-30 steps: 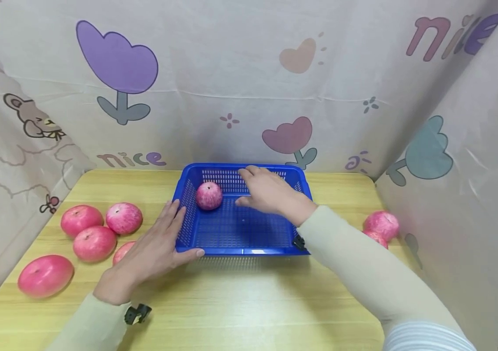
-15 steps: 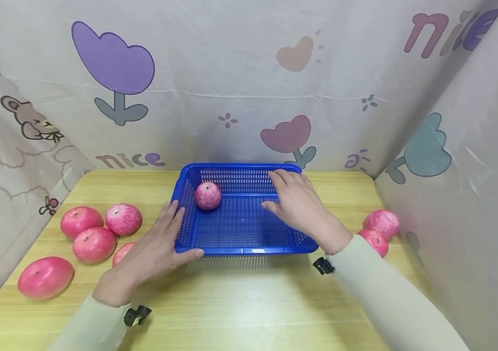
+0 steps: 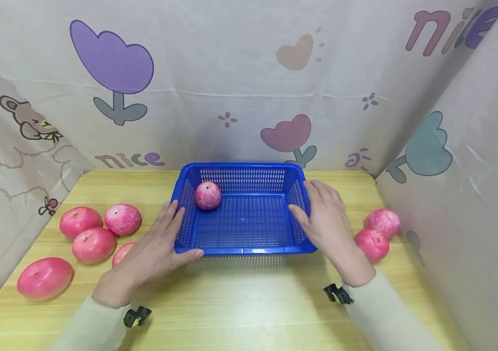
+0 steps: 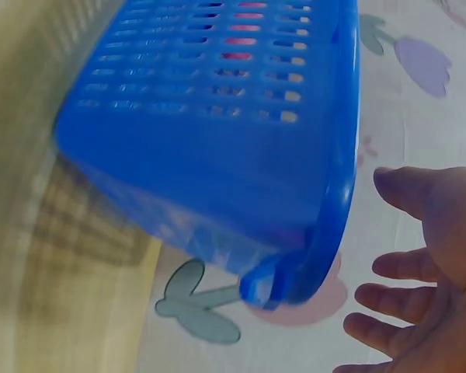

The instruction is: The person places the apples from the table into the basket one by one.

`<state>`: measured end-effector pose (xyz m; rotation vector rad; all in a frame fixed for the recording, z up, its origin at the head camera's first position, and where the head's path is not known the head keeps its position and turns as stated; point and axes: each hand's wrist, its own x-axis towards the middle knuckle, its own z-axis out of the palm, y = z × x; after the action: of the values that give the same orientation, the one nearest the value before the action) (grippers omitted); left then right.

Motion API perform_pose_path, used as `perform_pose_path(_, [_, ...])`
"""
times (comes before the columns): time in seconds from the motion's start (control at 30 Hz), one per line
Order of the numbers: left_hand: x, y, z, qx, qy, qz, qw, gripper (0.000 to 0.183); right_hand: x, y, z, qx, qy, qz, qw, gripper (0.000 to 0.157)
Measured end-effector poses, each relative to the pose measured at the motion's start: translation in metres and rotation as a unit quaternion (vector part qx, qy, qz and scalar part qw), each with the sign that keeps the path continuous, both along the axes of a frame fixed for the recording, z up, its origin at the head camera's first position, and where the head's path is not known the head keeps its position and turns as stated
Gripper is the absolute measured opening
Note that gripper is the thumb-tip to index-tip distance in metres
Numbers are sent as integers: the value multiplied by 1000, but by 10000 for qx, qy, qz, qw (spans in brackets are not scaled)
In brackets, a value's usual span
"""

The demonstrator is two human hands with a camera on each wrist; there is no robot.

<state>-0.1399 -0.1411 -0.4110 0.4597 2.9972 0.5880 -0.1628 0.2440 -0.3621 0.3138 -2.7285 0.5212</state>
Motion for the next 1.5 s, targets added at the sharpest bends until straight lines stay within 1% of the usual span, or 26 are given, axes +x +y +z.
perform_pose_path(0.13, [0, 0, 0, 8, 85, -30, 10000, 133, 9, 15, -6, -322, -54, -468, 9984, 67])
perform_pose_path(0.3, [0, 1, 0, 38, 45, -20, 10000, 132, 19, 39, -16, -553, -336, -1114, 9917, 71])
perform_pose_path(0.4, [0, 2, 0, 55, 32, -34, 10000, 131, 25, 56, -22, -528, -499, -1503, 9860, 76])
perform_pose_path(0.5, [1, 1, 1, 65, 34, -51, 10000, 131, 30, 73, -29, -413, -606, -1779, 9813, 79])
perform_pose_path(0.57, [0, 1, 1, 50, 9, -40, 10000, 130, 34, 83, -36, -292, -685, -1906, 9788, 78])
perform_pose_path(0.8, [0, 0, 3, 49, -42, -4, 10000, 127, 44, 101, -48, -37, -1438, -2169, 9655, 79])
perform_pose_path(0.93, [0, 0, 2, 60, -55, -9, 10000, 127, 45, 106, -54, 139, -1710, -2206, 9601, 73])
perform_pose_path(1.03, [0, -1, 1, 81, -42, -18, 10000, 128, 45, 107, -57, 212, -1834, -2187, 9582, 68])
perform_pose_path(1.1, [0, -1, 0, 86, -8, -13, 10000, 129, 45, 107, -59, 219, -1851, -2152, 9586, 67])
perform_pose_path(1.3, [0, 0, 0, 97, 47, -26, 9999, 130, 44, 105, -60, 134, -1885, -2090, 9595, 73])
perform_pose_path(1.5, [0, 1, 0, 91, 33, -13, 10000, 129, 40, 100, -59, 81, -2130, -2146, 9532, 80])
